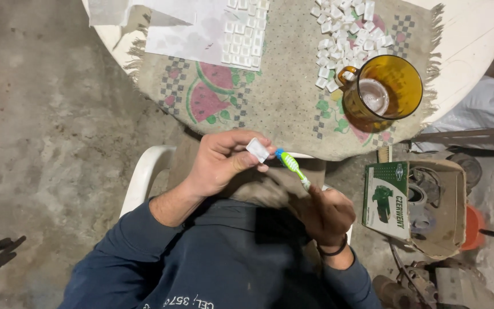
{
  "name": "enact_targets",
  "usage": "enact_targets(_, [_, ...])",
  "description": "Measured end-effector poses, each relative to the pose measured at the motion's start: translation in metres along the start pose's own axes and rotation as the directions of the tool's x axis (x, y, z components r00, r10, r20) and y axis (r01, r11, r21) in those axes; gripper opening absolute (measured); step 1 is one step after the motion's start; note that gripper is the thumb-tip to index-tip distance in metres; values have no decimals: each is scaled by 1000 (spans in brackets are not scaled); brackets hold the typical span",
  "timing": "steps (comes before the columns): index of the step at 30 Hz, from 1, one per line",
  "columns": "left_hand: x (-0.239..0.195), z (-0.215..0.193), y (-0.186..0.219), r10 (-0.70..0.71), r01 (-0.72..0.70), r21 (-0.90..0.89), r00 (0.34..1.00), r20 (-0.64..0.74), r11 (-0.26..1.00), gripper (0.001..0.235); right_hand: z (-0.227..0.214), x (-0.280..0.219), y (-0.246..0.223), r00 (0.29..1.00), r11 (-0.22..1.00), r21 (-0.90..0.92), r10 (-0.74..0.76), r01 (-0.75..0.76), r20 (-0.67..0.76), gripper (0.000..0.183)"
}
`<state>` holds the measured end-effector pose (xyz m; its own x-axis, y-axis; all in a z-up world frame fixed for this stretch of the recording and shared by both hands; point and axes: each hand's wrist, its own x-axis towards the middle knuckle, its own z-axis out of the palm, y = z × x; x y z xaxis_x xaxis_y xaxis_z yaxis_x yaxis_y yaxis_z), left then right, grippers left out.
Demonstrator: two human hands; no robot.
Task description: Cleaning individual keyboard keycaps using a toothbrush and a cloth.
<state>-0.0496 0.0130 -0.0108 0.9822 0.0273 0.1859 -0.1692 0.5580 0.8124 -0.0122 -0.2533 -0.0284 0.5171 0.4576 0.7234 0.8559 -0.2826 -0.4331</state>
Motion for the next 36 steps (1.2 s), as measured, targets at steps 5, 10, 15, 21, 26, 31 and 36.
enact_targets(5, [-4,1,-5,-41,39,46,997,63,998,31,3,-5,-1,1000,1000,-11,-4,4,-8,42])
enact_targets(10, [-3,7,-12,-130,128,32,989,67,991,31,7,7,-10,998,996,63,62,-62,10,40])
enact_targets(15, [-3,-1,-13,-71,69,80,997,22,994,32,5,2,-3,988,982,124,132,-141,76,41])
enact_targets(21, [-6,7,-17,-53,50,110,998,20,993,31,6,6,-8,981,976,127,166,-178,101,39])
enact_targets(26, [-5,4,-17,16,-11,164,999,-30,986,30,5,3,-7,972,963,146,212,-226,100,37])
enact_targets(31, [-5,7,-19,-7,16,172,999,-51,985,30,-3,8,-3,978,980,78,174,-183,116,38])
enact_targets(36, [-9,13,-28,-9,13,197,1000,-22,980,26,2,14,-6,997,997,44,60,-62,47,44])
